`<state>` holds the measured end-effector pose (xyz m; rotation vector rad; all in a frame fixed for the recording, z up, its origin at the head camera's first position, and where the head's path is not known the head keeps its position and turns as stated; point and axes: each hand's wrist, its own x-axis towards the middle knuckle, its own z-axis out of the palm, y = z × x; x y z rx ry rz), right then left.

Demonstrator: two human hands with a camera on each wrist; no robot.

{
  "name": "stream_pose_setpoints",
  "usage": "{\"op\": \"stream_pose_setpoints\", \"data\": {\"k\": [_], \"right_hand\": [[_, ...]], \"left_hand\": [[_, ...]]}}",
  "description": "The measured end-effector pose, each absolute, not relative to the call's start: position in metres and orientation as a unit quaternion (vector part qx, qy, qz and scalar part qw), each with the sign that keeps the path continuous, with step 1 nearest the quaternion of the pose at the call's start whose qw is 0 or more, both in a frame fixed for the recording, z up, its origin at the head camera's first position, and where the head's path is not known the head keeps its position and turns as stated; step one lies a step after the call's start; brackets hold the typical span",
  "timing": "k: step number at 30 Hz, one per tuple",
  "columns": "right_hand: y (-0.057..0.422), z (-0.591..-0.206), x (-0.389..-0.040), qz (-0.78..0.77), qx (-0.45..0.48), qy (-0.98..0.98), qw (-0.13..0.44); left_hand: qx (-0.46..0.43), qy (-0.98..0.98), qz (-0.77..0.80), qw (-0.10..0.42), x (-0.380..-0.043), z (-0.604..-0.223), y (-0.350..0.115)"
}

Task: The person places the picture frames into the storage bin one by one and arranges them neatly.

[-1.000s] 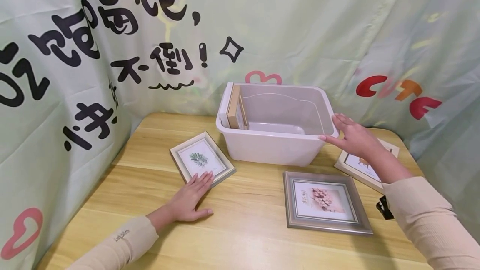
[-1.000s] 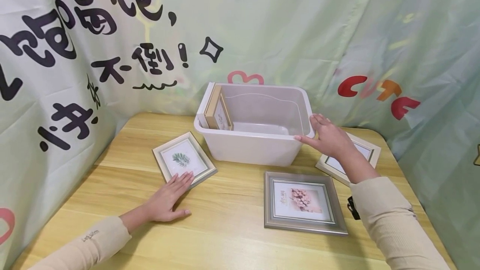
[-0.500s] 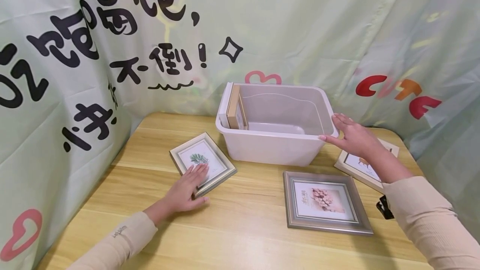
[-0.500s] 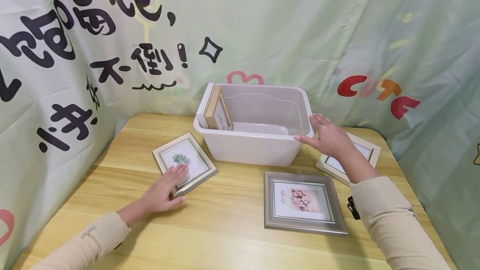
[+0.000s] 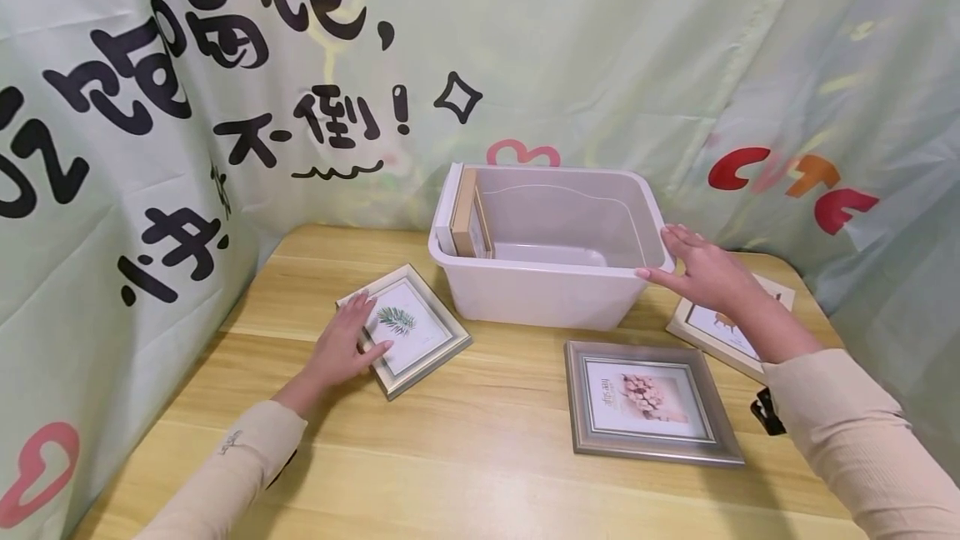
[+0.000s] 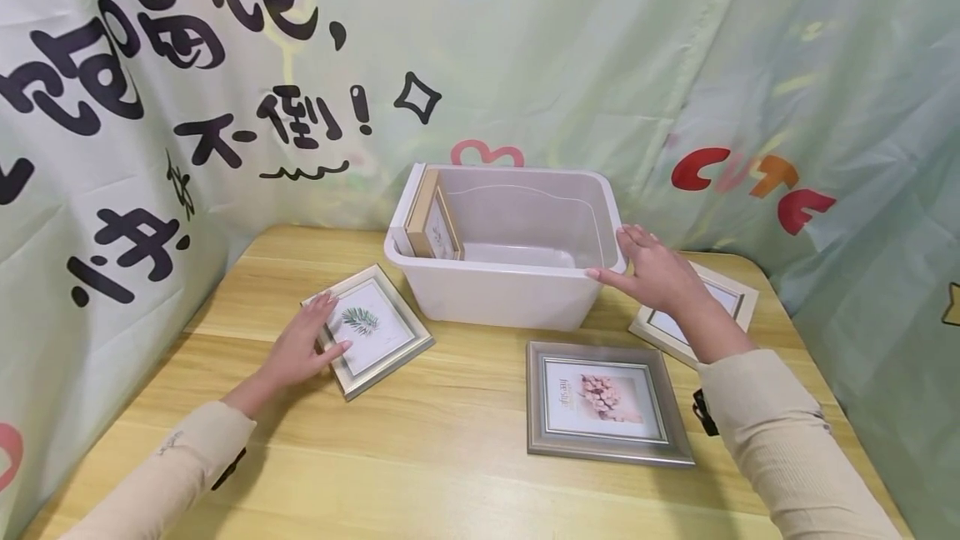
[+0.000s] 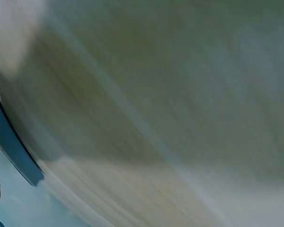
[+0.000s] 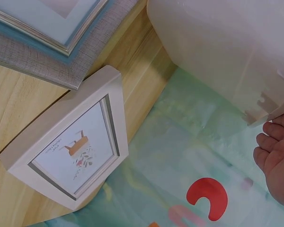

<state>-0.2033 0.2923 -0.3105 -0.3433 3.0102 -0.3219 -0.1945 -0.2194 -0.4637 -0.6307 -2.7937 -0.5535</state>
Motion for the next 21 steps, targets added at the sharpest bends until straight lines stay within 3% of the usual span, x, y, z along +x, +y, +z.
{"op": "stream_pose_setpoints", "data": {"k": [21], "right_hand": [[0.291, -0.309, -0.203, -0.105, -0.108, 0.987, 0.051]], "left_hand": [[-0.006, -0.942, -0.330, 0.058, -0.240, -0.467, -0.243]]}}
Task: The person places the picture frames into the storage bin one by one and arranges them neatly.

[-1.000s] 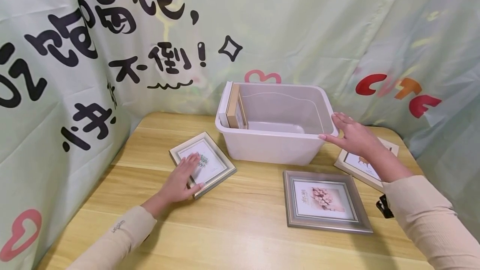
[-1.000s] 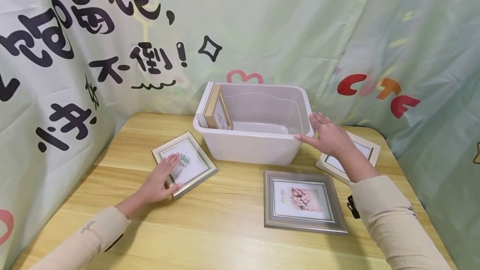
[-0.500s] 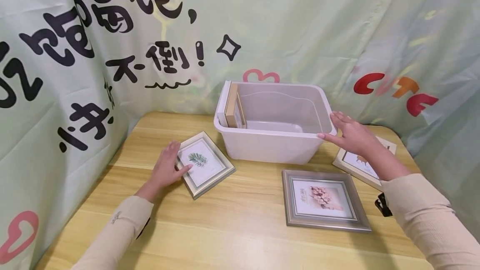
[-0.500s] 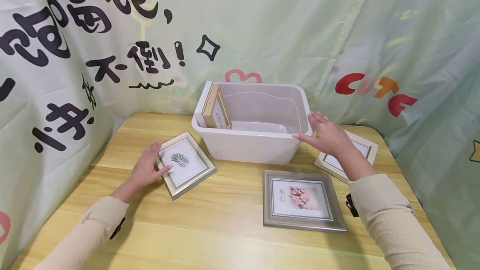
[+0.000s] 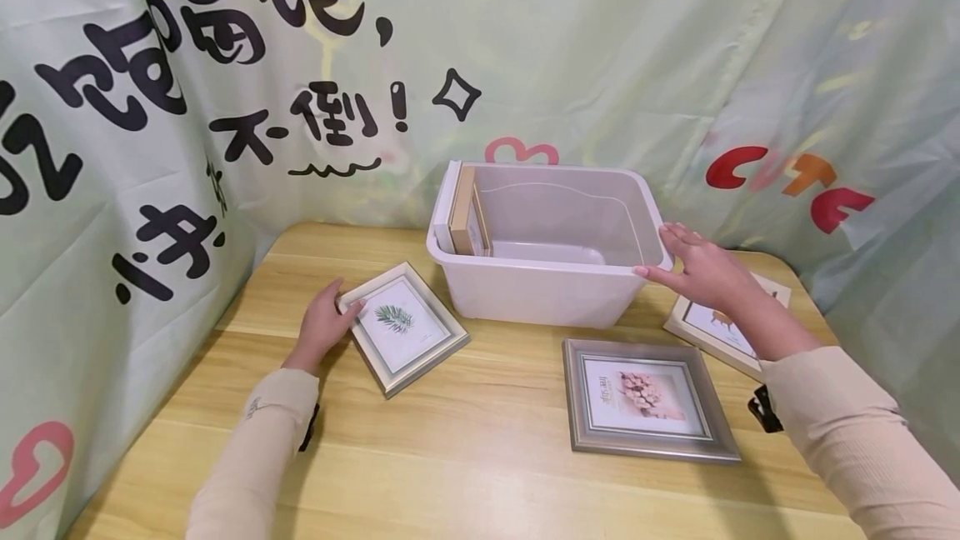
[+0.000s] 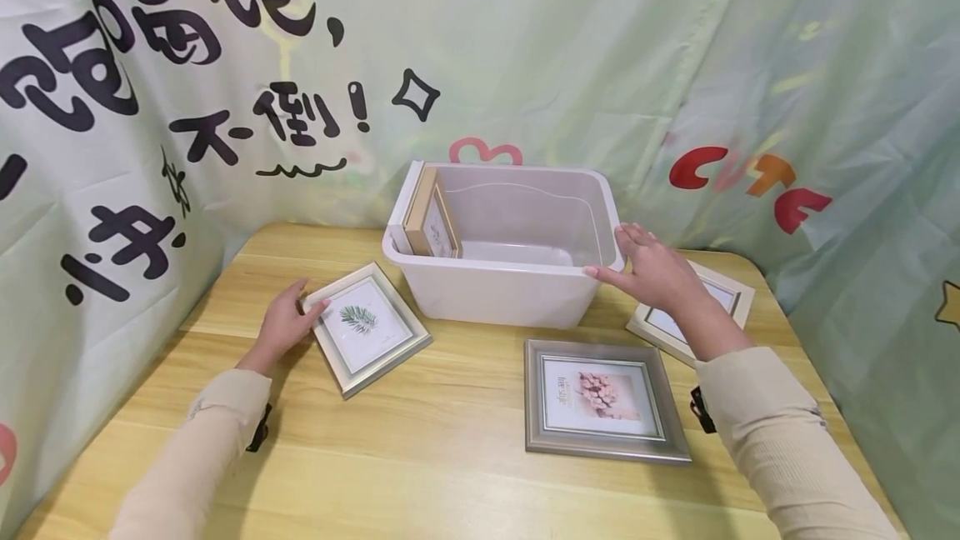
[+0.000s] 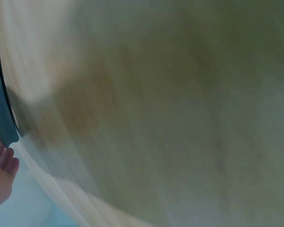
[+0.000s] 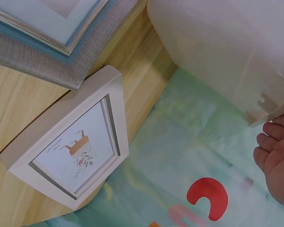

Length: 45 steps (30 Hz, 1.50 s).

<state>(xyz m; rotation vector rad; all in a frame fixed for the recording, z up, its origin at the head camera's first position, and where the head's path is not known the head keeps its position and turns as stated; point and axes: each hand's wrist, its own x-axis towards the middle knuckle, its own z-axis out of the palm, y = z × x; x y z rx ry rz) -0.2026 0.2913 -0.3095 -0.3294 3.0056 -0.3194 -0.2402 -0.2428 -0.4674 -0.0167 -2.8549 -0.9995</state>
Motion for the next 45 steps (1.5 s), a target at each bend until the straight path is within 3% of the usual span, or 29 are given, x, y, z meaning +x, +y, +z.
{"op": "stream_pose_setpoints", "data": {"k": [14, 29, 45], "right_hand": [[0.292, -0.310, -0.202, -0.107, -0.108, 0.987, 0.045], [0.292, -0.312, -0.202, -0.106, -0.106, 0.988, 0.038], [0.292, -0.310, -0.202, -0.108, -0.104, 0.988, 0.043]], "left_hand": [[0.087, -0.917, -0.371, 0.115, -0.249, -0.474, -0.234], [0.139, -0.903, -0.401, 0.073, -0.252, -0.472, -0.231], [0.123, -0.875, -0.466, 0.051, -0.254, -0.469, -0.241]]}}
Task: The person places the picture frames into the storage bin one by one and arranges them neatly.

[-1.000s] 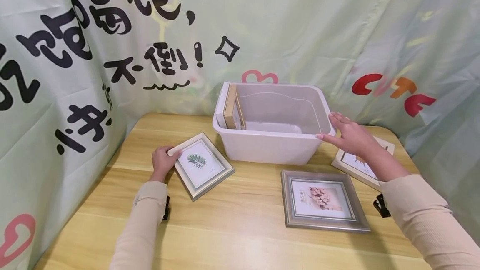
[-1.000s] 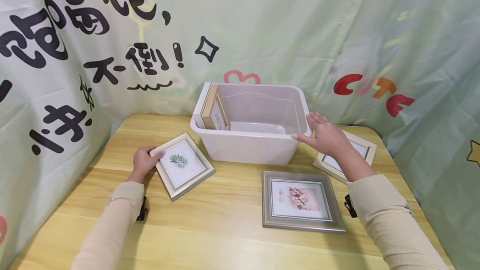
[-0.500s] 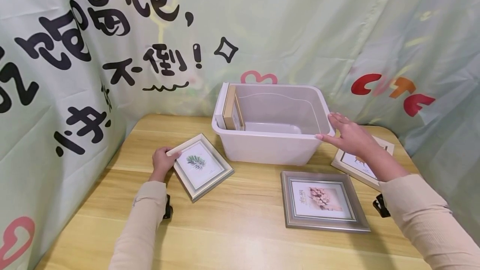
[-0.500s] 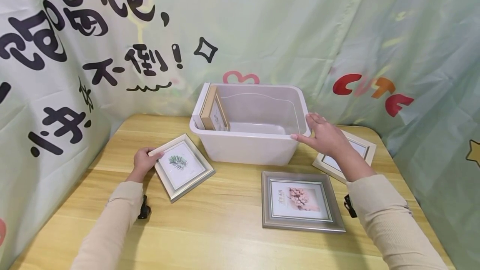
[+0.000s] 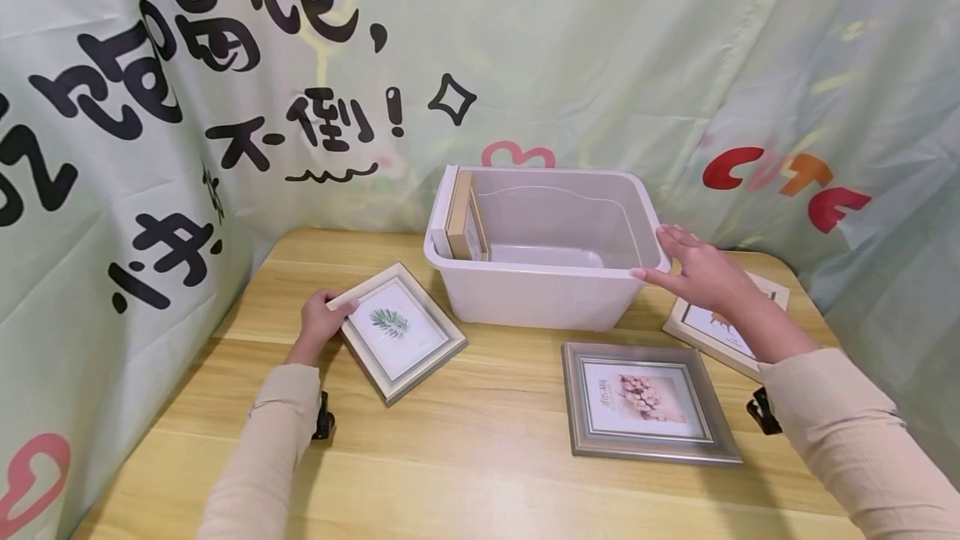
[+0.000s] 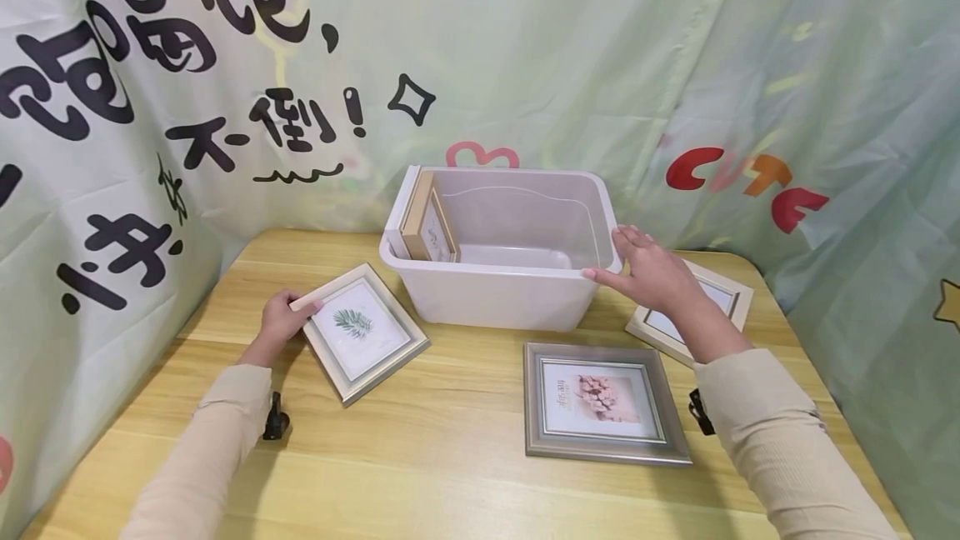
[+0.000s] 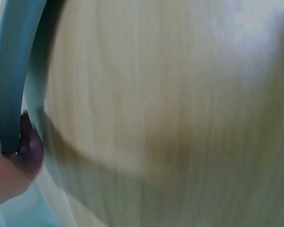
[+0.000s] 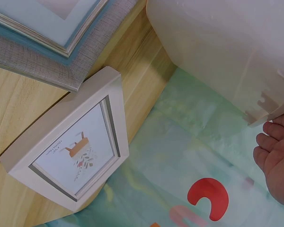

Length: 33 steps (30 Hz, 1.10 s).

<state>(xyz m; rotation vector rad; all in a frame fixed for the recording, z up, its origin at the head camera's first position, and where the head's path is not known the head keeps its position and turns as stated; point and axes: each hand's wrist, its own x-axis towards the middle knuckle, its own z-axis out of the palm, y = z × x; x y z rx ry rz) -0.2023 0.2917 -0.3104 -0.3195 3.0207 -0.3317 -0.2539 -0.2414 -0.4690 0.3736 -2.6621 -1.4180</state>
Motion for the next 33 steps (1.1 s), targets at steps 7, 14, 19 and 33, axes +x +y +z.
{"op": "stream_pose_setpoints", "data": {"k": [7, 14, 19, 33], "right_hand": [[0.292, -0.310, -0.203, -0.112, -0.104, 0.987, 0.046], [0.292, -0.311, -0.203, -0.117, -0.108, 0.986, 0.047], [0.292, -0.311, -0.203, -0.118, -0.108, 0.986, 0.049], [0.292, -0.310, -0.203, -0.111, -0.103, 0.987, 0.049]], "left_hand": [[0.135, -0.843, -0.514, 0.077, -0.248, -0.454, -0.246], [0.122, -0.779, -0.608, 0.093, -0.249, -0.448, -0.255], [0.099, -0.676, -0.724, 0.094, -0.279, -0.485, -0.276], [0.062, -0.624, -0.776, 0.067, -0.236, -0.397, -0.236]]}}
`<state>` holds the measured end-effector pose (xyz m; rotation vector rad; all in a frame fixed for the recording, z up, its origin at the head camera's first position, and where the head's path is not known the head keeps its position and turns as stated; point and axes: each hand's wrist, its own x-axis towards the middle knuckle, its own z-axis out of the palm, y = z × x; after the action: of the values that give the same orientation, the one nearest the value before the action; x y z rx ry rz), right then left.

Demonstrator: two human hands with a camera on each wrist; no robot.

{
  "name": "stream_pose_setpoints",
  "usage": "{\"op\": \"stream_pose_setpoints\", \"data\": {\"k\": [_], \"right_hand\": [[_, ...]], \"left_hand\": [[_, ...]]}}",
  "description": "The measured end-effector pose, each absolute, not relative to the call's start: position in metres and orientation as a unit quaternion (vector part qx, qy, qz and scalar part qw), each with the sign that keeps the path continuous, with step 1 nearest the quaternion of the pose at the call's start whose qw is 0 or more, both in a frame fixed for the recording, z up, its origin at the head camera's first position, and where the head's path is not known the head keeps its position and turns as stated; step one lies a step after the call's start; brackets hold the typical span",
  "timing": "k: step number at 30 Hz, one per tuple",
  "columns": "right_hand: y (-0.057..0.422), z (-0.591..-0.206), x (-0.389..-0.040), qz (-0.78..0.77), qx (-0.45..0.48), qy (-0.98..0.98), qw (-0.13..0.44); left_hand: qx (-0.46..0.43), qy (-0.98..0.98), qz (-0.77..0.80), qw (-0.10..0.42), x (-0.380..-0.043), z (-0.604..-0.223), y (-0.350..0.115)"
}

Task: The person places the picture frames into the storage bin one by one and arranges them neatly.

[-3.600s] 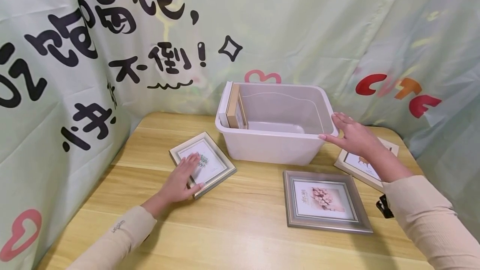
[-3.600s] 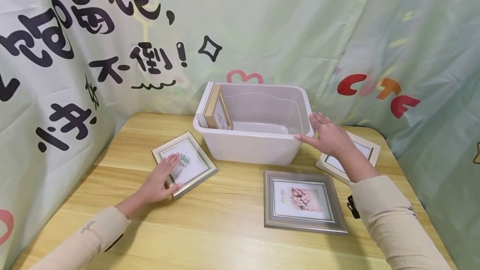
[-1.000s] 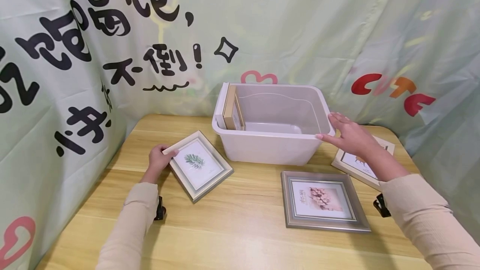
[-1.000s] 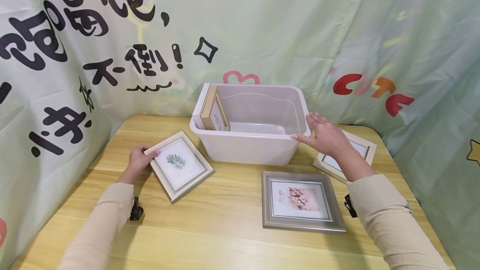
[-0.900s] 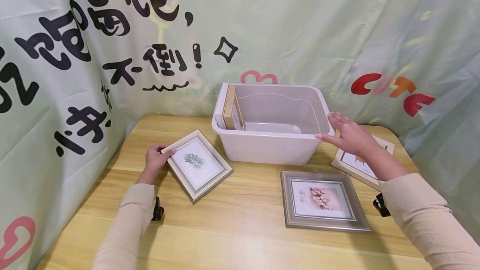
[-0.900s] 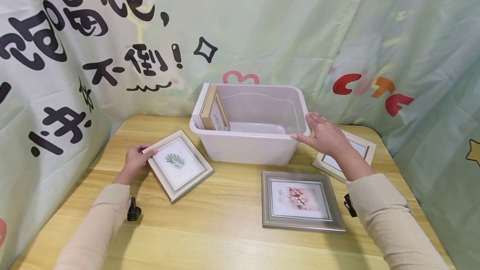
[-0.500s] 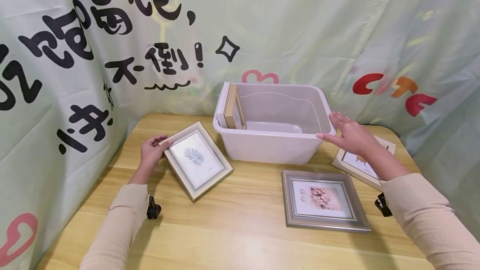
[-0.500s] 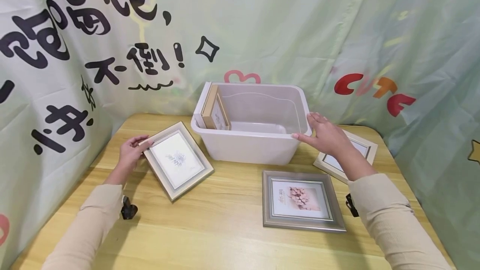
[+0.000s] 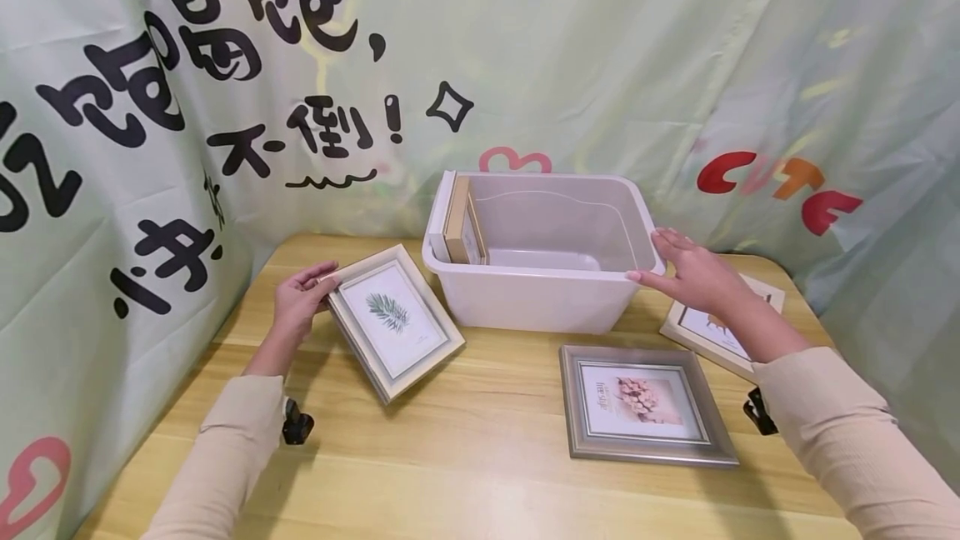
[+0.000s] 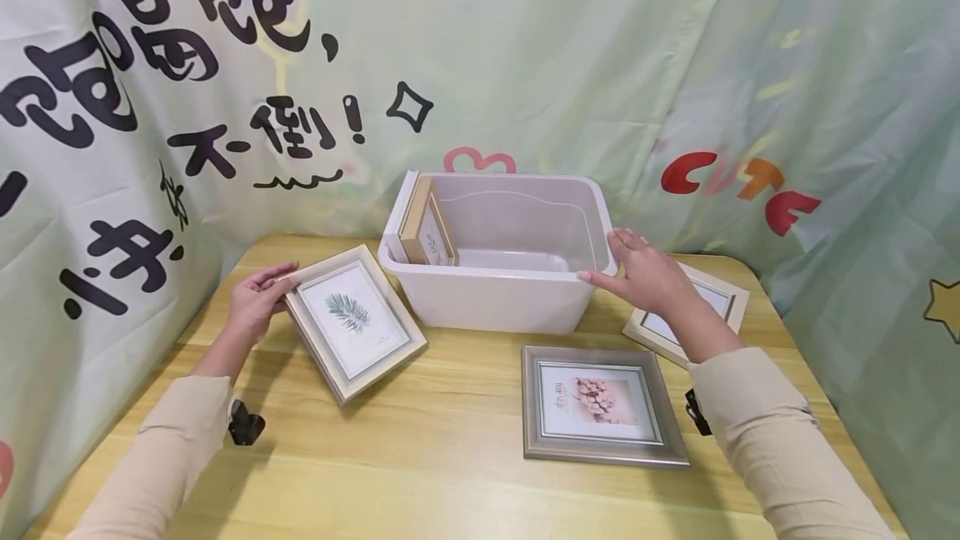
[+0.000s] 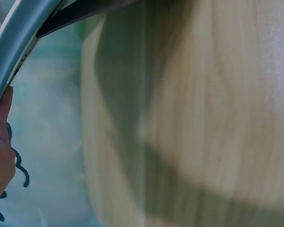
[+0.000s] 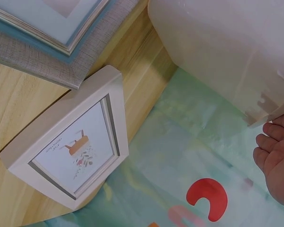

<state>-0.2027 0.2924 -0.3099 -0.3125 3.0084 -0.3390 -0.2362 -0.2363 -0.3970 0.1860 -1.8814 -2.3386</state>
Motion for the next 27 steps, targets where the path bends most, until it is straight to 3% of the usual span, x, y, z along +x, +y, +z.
{"op": "stream_pose_setpoints", "data": {"k": [4, 16, 27], "right_hand": [[0.292, -0.310, -0.203, -0.111, -0.102, 0.987, 0.051], [0.292, -0.309, -0.203, -0.104, -0.106, 0.988, 0.050], [0.292, -0.310, -0.202, -0.104, -0.103, 0.988, 0.049]], "left_hand": [[0.057, -0.657, -0.750, 0.055, -0.235, -0.387, -0.234], [-0.021, -0.806, -0.586, 0.082, -0.230, -0.362, -0.228], [-0.056, -0.835, -0.503, 0.216, -0.222, -0.347, -0.212]]}}
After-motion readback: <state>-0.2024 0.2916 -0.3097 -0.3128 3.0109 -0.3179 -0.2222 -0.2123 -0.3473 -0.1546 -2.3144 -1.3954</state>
